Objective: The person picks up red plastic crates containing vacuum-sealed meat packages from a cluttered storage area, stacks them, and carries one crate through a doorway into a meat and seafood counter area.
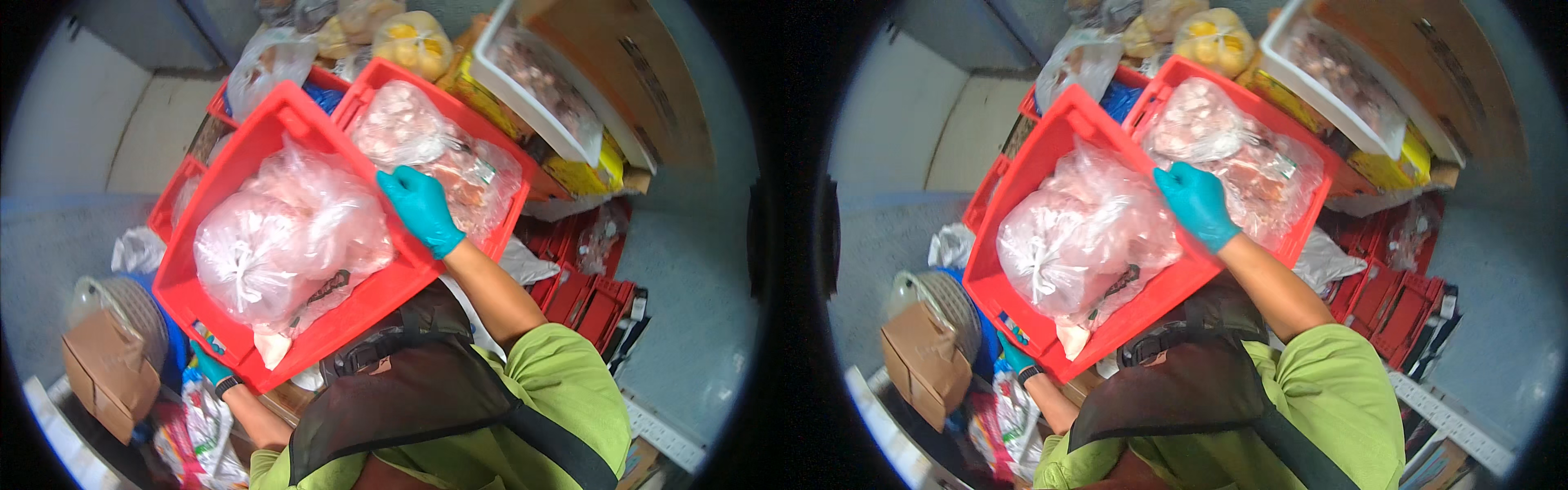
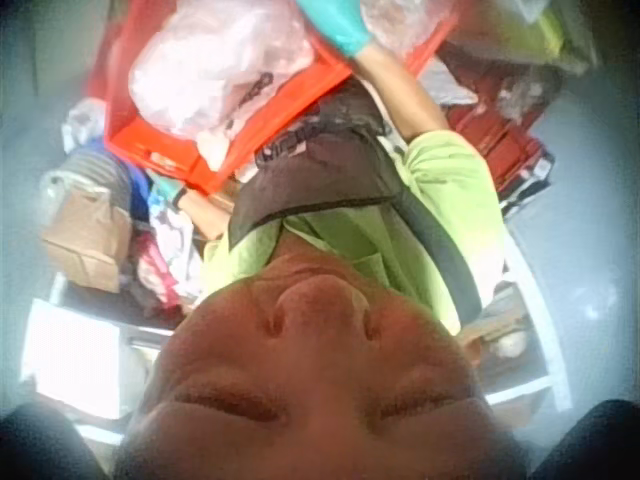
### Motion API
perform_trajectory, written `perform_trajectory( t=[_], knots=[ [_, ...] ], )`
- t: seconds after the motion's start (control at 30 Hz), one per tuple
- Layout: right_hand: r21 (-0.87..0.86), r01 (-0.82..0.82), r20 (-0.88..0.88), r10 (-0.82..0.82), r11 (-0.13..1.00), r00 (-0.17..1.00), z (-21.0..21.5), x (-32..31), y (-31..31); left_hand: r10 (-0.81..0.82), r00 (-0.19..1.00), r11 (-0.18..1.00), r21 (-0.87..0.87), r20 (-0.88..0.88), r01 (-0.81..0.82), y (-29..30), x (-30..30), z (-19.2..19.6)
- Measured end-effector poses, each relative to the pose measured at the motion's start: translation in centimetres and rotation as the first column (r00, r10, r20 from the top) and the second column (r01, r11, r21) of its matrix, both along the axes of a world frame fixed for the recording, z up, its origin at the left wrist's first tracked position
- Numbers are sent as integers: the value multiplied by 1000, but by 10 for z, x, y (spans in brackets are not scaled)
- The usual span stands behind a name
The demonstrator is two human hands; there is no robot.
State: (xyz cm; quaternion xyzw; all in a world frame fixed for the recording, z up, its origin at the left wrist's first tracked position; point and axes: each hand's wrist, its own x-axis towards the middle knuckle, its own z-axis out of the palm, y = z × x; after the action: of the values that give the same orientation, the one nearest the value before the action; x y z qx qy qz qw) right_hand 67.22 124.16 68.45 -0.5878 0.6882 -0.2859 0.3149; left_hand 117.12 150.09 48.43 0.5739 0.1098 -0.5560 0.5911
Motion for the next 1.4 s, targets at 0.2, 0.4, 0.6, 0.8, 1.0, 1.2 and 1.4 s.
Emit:
perform_trajectory(
  t=[0.2, 0.4, 0.6, 0.8, 1.0, 1.2, 1.4],
  knots=[
    [-145, 272, 101, -259, 951, 960, -15, -73, 67, -92, 949, 977, -157, 302, 145, -81, -6, 14],
    [-107, 123, -238, -146, 987, 960, 15, -101, -8, -216, 925, 925, -239, 312, 297, -82, -36, 67],
    [-356, -152, -394, -1, 922, 919, 16, -92, -60, -300, 936, 947, -55, 184, 315, -61, -81, 94],
    [-578, 294, 62, -319, 761, 946, -4, -103, 23, -258, 910, 959, -25, 326, 281, -46, -104, 79],
    [-157, 374, 263, -327, 914, 908, -72, -50, 44, -235, 910, 970, 18, 342, 244, -39, -101, 78],
    [-78, 146, 323, -113, 986, 939, -92, -59, -71, -319, 947, 943, -89, 38, 321, -23, -132, 91],
    [-68, 165, 137, -155, 984, 978, -53, -30, -132, -450, 893, 885, -133, 4, 446, -18, -216, 101]
  ],
)
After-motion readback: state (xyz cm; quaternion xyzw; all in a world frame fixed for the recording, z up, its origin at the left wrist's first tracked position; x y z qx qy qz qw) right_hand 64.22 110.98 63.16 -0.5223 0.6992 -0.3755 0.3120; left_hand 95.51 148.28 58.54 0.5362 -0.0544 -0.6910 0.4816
